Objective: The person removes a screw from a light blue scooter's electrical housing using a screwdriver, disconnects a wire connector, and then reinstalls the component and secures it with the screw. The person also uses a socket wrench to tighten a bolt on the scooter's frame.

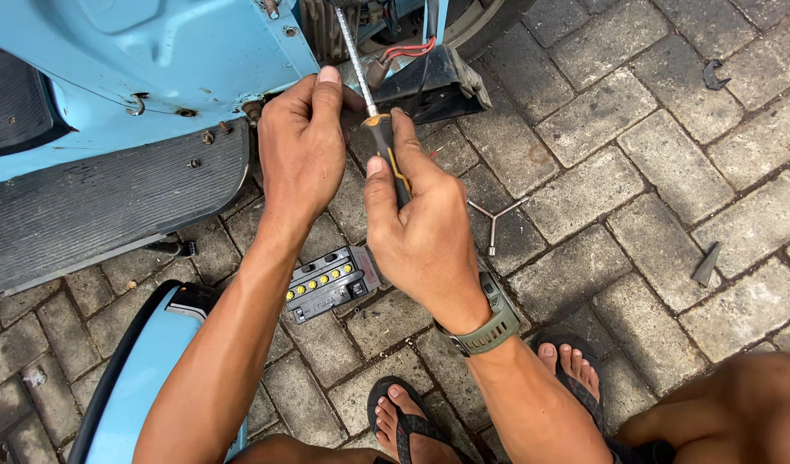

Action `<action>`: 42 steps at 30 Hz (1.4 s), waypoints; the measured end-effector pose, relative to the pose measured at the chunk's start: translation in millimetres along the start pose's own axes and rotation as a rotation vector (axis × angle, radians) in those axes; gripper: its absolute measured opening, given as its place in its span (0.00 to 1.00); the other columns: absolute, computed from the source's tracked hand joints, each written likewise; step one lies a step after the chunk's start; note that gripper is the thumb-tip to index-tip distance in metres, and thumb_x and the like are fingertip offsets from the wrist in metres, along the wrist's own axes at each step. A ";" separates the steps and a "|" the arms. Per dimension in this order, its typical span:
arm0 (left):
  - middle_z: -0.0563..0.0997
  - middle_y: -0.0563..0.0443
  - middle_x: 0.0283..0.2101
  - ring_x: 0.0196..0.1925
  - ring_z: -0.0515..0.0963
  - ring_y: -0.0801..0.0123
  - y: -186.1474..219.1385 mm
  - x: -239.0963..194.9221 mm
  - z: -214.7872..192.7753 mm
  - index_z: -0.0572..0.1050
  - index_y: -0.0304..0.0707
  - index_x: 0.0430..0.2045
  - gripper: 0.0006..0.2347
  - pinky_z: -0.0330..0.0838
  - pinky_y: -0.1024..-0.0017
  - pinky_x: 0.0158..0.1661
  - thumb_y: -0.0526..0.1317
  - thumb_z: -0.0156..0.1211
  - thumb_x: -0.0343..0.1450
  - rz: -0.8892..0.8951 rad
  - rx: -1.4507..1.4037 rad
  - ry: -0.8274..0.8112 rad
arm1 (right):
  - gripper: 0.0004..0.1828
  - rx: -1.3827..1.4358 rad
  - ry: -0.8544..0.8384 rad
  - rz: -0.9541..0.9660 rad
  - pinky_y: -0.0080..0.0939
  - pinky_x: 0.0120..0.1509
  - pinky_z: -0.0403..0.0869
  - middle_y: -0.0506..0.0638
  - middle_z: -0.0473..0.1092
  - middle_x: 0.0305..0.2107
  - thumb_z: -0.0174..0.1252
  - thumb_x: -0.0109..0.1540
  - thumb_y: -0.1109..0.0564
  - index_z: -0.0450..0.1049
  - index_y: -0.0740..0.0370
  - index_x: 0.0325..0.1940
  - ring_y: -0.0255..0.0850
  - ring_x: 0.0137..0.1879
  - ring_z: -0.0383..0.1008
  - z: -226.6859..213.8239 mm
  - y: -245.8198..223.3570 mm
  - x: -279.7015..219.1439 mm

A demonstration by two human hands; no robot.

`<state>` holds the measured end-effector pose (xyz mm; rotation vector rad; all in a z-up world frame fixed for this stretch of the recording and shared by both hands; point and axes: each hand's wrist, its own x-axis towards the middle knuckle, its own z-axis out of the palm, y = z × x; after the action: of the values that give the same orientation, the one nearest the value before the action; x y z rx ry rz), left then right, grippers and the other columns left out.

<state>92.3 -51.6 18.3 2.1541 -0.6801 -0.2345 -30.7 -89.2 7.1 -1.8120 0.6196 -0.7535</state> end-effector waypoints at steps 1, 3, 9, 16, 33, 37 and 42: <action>0.64 0.63 0.13 0.19 0.62 0.79 0.2 -5.0 3.4 0.76 0.48 0.17 0.17 0.57 0.73 0.26 0.49 0.40 0.72 -0.002 -0.002 -0.001 | 0.27 -0.002 -0.001 0.002 0.37 0.58 0.67 0.66 0.64 0.55 0.43 0.63 0.53 0.57 0.73 0.62 0.49 0.61 0.68 -3.0 -2.9 -0.3; 0.64 0.60 0.20 0.25 0.61 0.73 1.7 -10.2 9.4 0.62 0.43 0.18 0.16 0.58 0.69 0.30 0.53 0.42 0.70 -0.088 -0.041 0.119 | 0.27 -0.128 -0.017 0.038 0.43 0.22 0.61 0.58 0.74 0.28 0.43 0.61 0.52 0.61 0.70 0.61 0.41 0.11 0.63 -7.6 -10.6 1.9; 0.67 0.64 0.24 0.27 0.64 0.83 -4.9 -29.1 34.6 0.71 0.47 0.27 0.08 0.63 0.80 0.33 0.49 0.53 0.67 -0.566 -1.146 -0.248 | 0.26 -0.136 -0.032 0.006 0.45 0.38 0.69 0.61 0.76 0.38 0.42 0.61 0.53 0.58 0.62 0.63 0.54 0.39 0.77 -6.9 -10.9 2.5; 0.66 0.64 0.23 0.26 0.62 0.83 6.5 -26.9 35.8 0.70 0.47 0.24 0.09 0.61 0.79 0.31 0.50 0.51 0.67 -0.541 -0.985 -0.323 | 0.27 -0.125 -0.023 0.037 0.45 0.53 0.67 0.62 0.70 0.47 0.42 0.61 0.52 0.59 0.65 0.63 0.54 0.53 0.71 -11.0 -3.3 5.1; 0.60 0.63 0.18 0.23 0.56 0.80 18.1 -20.8 -0.6 0.65 0.47 0.13 0.15 0.54 0.75 0.23 0.53 0.44 0.68 -0.372 -0.490 -0.497 | 0.25 -0.119 0.002 -0.086 0.46 0.63 0.65 0.70 0.64 0.54 0.41 0.62 0.57 0.58 0.76 0.60 0.59 0.61 0.67 1.7 -8.8 0.9; 0.74 0.58 0.22 0.27 0.72 0.72 9.9 -9.3 -22.4 0.67 0.43 0.21 0.18 0.65 0.71 0.32 0.57 0.35 0.68 -0.049 -0.009 0.022 | 0.25 -0.146 0.001 -0.053 0.43 0.50 0.69 0.66 0.70 0.49 0.43 0.62 0.55 0.60 0.74 0.60 0.56 0.50 0.74 -5.8 -7.2 4.3; 0.67 0.33 0.44 0.44 0.68 0.41 0.7 33.3 -27.6 0.66 0.27 0.41 0.12 0.67 0.54 0.38 0.38 0.58 0.71 0.713 0.631 0.409 | 0.24 -0.104 0.008 -0.024 0.41 0.55 0.68 0.65 0.67 0.53 0.45 0.61 0.56 0.62 0.74 0.58 0.53 0.57 0.71 -1.7 -7.8 4.2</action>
<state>130.6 -51.6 38.4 2.2470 -1.3328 0.8769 -28.7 -90.6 15.8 -1.9158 0.6533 -0.7570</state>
